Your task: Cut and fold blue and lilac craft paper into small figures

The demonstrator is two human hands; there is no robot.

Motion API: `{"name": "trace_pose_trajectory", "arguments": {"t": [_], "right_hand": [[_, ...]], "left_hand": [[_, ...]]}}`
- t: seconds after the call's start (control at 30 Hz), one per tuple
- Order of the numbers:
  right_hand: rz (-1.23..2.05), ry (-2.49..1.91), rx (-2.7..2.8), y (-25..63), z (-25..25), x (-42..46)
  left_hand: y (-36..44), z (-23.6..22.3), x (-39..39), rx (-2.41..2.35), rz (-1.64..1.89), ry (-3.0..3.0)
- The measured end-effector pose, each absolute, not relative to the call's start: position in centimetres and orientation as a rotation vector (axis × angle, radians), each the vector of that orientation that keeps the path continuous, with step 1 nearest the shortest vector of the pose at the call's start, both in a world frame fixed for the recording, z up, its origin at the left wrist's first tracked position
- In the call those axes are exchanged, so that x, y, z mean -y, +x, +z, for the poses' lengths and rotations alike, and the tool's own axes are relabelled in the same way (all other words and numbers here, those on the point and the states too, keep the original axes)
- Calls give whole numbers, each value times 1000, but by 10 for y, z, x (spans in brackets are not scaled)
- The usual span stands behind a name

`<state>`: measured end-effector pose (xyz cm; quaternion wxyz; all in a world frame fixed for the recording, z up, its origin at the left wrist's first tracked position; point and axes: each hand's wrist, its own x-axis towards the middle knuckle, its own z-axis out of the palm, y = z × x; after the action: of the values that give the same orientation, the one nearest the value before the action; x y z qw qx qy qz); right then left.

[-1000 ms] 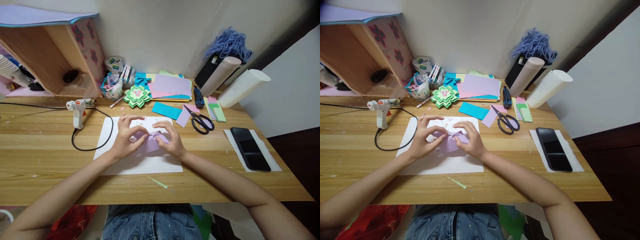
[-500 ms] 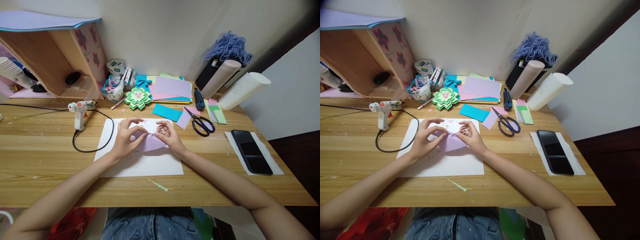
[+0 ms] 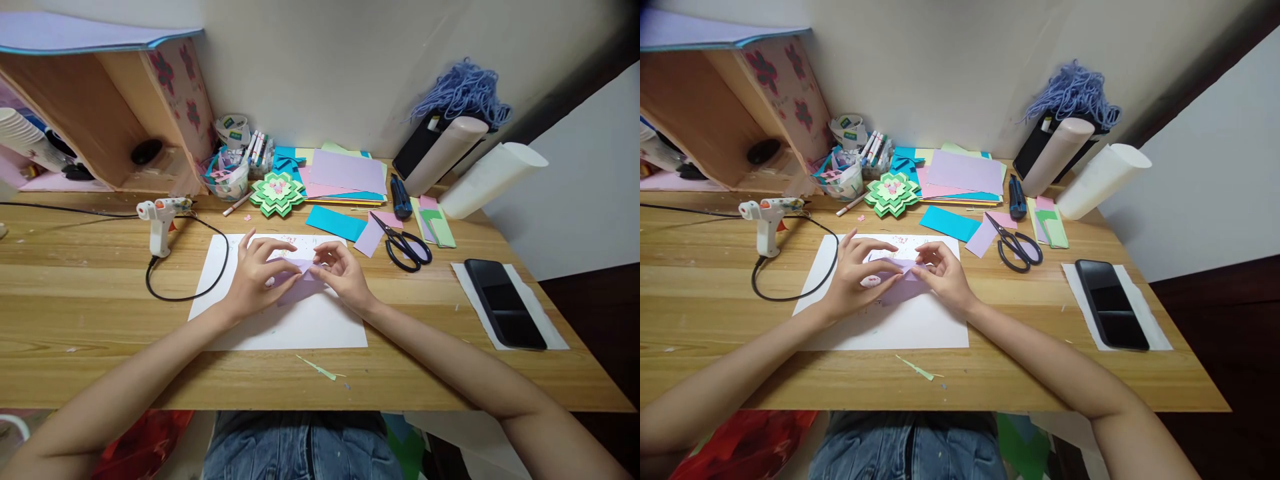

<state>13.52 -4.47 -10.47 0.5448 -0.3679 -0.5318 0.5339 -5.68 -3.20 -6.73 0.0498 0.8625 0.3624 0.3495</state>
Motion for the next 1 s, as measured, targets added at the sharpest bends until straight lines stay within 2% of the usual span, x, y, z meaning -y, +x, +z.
{"name": "trace_pose_trajectory", "arguments": {"t": [0.27,0.5,0.63,1.0], "right_hand": [[1242,-843,1283,134,-102,45],[1303,-873,1198,138,-100,42],[1305,-879,1201,138,-102,40],[1555,-780,1186,138,-101,42]], "left_hand": [[-57,-67,32,-1047,1108,2560],[-61,-66,17,-1176,829,1651],[-63,-65,13,-1032,642,1352],[-60,-67,19,-917,646,1327]]}}
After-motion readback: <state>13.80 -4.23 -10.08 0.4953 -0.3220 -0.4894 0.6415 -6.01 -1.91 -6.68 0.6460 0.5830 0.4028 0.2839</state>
